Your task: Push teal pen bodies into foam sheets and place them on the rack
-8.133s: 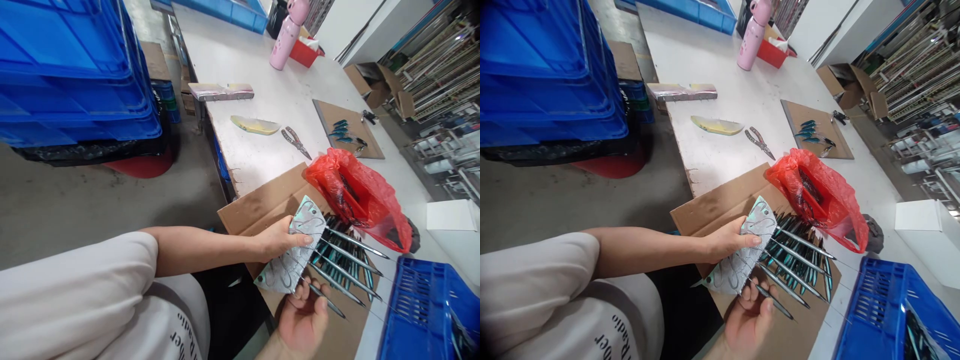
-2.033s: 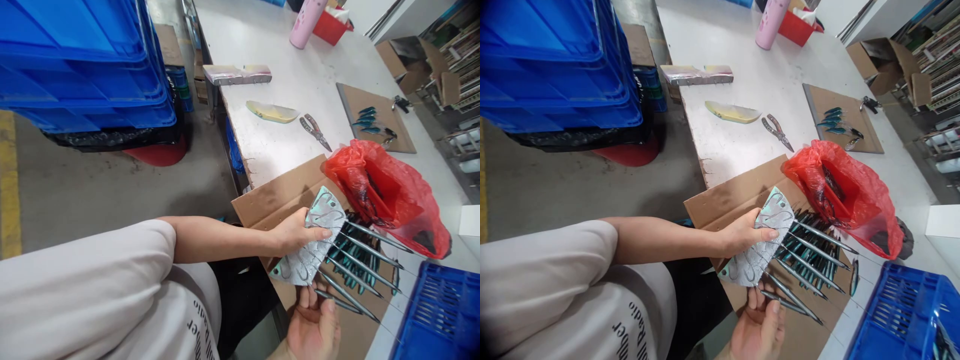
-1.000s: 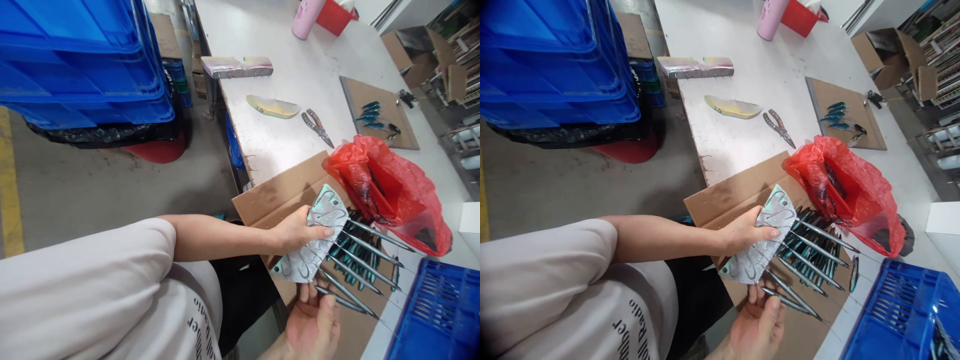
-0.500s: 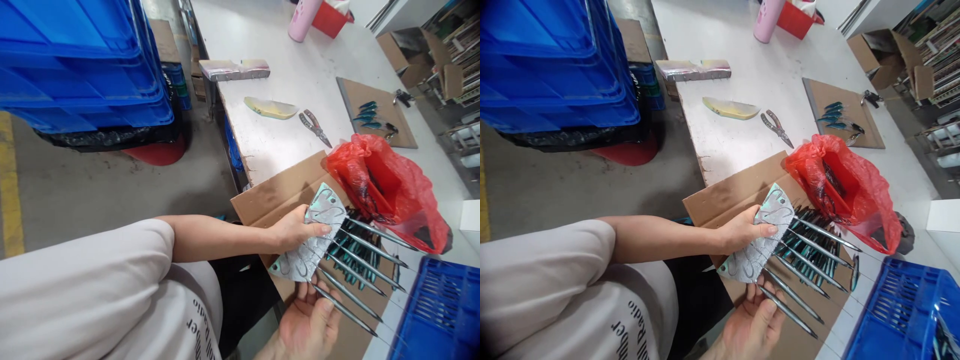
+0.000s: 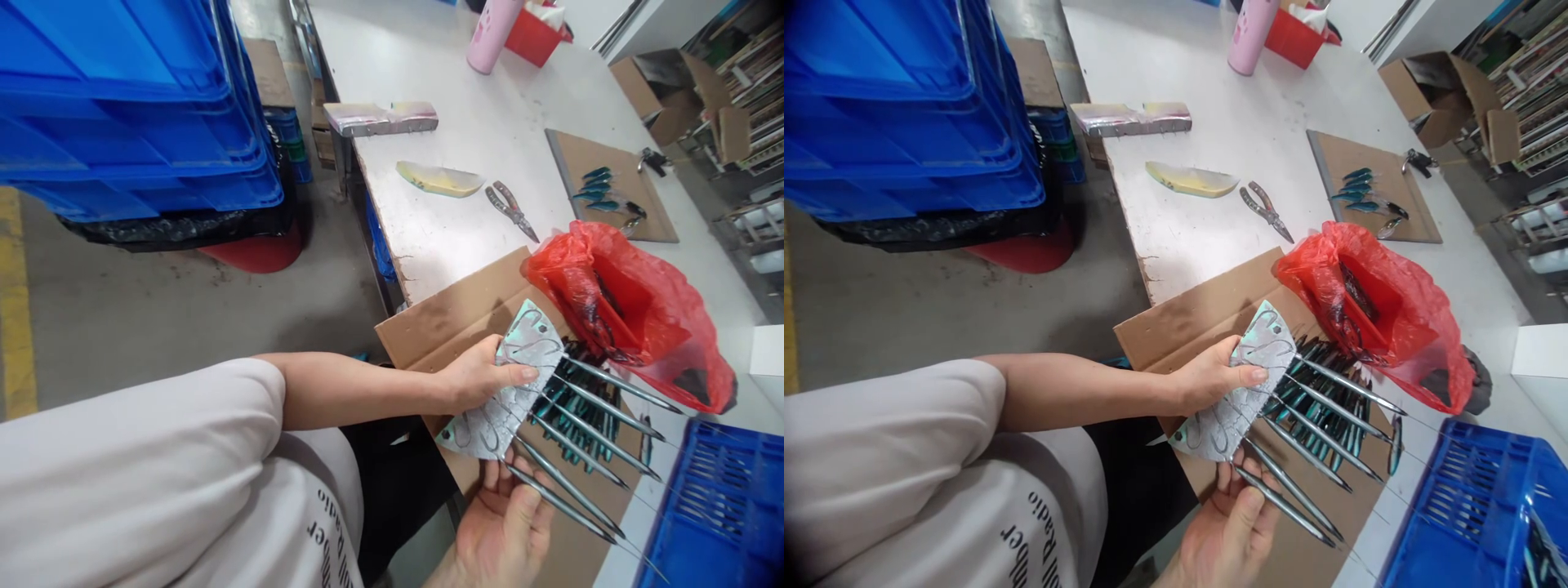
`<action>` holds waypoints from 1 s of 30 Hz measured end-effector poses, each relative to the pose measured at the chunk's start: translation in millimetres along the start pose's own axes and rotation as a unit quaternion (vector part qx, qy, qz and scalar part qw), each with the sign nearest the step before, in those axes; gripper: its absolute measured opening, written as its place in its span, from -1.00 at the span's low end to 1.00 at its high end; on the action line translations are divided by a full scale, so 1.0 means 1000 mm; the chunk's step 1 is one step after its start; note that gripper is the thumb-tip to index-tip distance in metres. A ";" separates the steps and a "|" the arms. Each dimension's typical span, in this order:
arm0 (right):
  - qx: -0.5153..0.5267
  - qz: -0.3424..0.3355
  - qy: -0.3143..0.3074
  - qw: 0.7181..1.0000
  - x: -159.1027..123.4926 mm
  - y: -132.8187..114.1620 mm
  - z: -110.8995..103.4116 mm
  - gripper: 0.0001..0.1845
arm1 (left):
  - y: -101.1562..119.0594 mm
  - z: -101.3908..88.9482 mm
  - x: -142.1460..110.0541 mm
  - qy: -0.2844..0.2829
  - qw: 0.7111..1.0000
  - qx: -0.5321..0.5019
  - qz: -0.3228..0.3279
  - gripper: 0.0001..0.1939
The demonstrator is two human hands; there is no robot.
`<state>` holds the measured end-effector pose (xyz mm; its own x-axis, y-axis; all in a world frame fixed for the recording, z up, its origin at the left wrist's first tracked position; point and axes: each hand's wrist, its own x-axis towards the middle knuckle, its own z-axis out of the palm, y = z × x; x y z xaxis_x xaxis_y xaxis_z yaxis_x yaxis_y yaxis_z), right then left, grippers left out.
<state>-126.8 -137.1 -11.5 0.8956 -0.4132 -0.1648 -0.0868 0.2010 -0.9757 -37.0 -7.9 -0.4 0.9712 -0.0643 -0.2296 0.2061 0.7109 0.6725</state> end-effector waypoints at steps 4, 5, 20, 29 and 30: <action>0.006 0.001 0.003 1.000 -0.002 -0.002 0.005 -0.84 | 0.000 0.000 0.000 0.009 1.000 0.001 -0.009 -0.60; 0.007 -0.001 0.003 1.000 -0.002 -0.002 0.005 -0.84 | 0.000 0.000 0.000 0.009 1.000 0.000 -0.010 -0.60; 0.023 -0.005 0.002 1.000 -0.002 0.000 0.005 -0.82 | -0.006 -0.002 0.003 0.009 0.999 0.029 -0.011 -0.54; 0.047 0.036 0.016 0.998 0.007 0.001 0.001 -0.86 | -0.013 -0.003 0.005 0.006 1.000 0.023 0.015 -0.61; 0.043 0.031 0.015 0.998 0.007 0.001 0.002 -0.87 | -0.013 -0.003 0.005 0.007 1.000 0.018 0.017 -0.62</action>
<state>-120.0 -138.3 -13.3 0.8760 -0.4237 -0.2304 -0.1030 0.3023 -0.9476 -35.2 -15.2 -12.3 0.9757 -0.0307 -0.2171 0.1784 0.6863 0.7051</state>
